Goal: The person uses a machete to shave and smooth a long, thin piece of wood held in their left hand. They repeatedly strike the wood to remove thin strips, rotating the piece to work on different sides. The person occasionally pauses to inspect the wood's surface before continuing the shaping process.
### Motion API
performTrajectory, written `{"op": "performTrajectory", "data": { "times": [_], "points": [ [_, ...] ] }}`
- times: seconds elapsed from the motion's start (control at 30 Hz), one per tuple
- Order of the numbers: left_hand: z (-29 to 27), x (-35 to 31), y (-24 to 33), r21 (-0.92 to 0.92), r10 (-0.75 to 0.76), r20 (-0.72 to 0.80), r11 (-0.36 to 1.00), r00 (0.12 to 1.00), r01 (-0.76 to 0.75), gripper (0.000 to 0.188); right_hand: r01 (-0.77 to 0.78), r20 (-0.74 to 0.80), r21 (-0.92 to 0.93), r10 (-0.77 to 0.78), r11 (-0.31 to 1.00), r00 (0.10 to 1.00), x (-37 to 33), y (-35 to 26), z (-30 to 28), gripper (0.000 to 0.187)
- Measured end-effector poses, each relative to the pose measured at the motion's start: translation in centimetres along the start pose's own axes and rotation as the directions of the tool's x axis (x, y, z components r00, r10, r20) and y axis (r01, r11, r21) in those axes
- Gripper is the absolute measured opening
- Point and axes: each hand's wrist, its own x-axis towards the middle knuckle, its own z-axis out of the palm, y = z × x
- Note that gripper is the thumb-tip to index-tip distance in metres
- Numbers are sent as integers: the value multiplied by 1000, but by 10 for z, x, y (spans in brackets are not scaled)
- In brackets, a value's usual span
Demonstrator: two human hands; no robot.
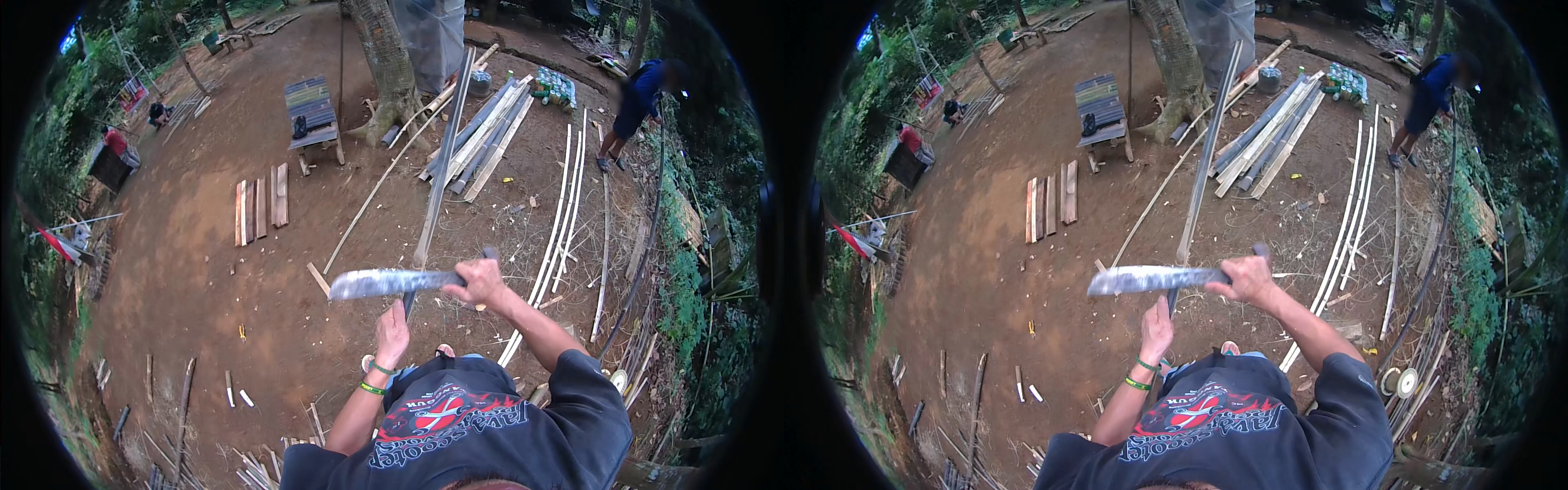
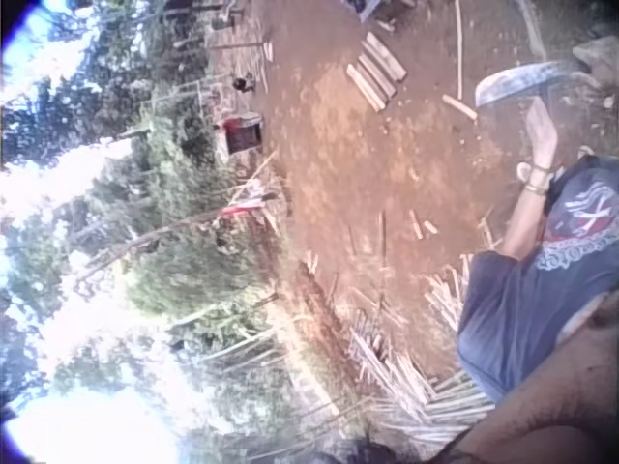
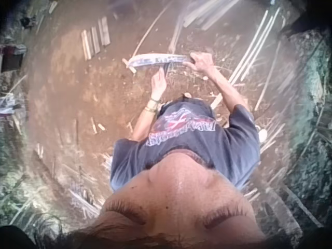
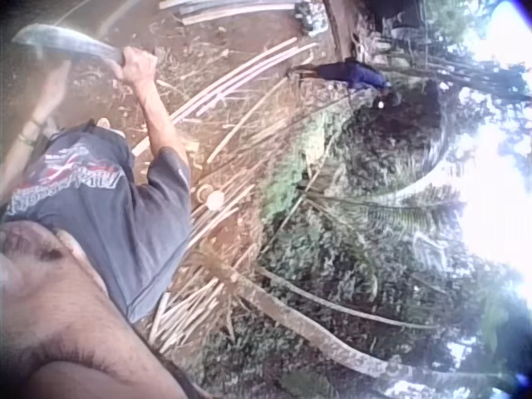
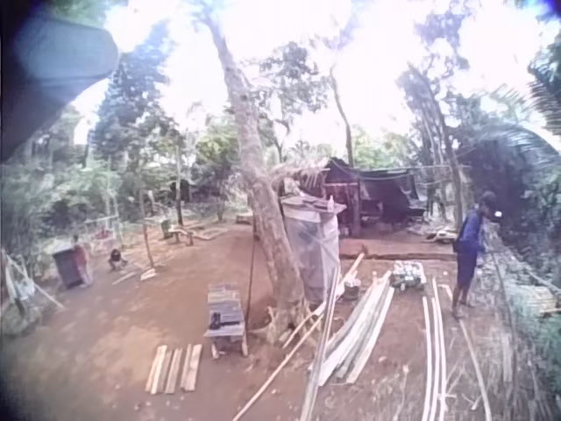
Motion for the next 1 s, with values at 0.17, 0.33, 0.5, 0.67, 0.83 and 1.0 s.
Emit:
{"op": "performTrajectory", "data": {
  "times": [0.17, 0.33, 0.5, 0.67, 0.83, 1.0],
  "points": [
    [3, -13, 0, -74, -138, 128, 986, 982, 149, 57, -428, -209, 66, 432, 901, 878, 47, 62, -47, 61],
    [7, 9, -3, -202, -115, 151, 969, 982, 145, 56, -79, 94, 22, 76, 997, 993, 5, -15, -11, 64],
    [-10, 0, 5, -85, -59, 115, 994, 992, 69, 54, -230, 15, -65, 232, 971, 973, 35, 47, -36, 63],
    [-6, -1, 7, -180, -137, 171, 969, 976, 167, 54, -427, -78, -35, 423, 904, 903, 69, 81, -79, 61],
    [7, -2, -22, -133, -75, 190, 986, 979, 102, 58, 178, 51, -223, -171, 958, 984, 59, 62, -63, 64],
    [-5, -5, 9, -256, -119, 314, 945, 942, 205, 55, -482, -226, -70, 457, 873, 860, 106, 172, -147, 64]
  ]
}}
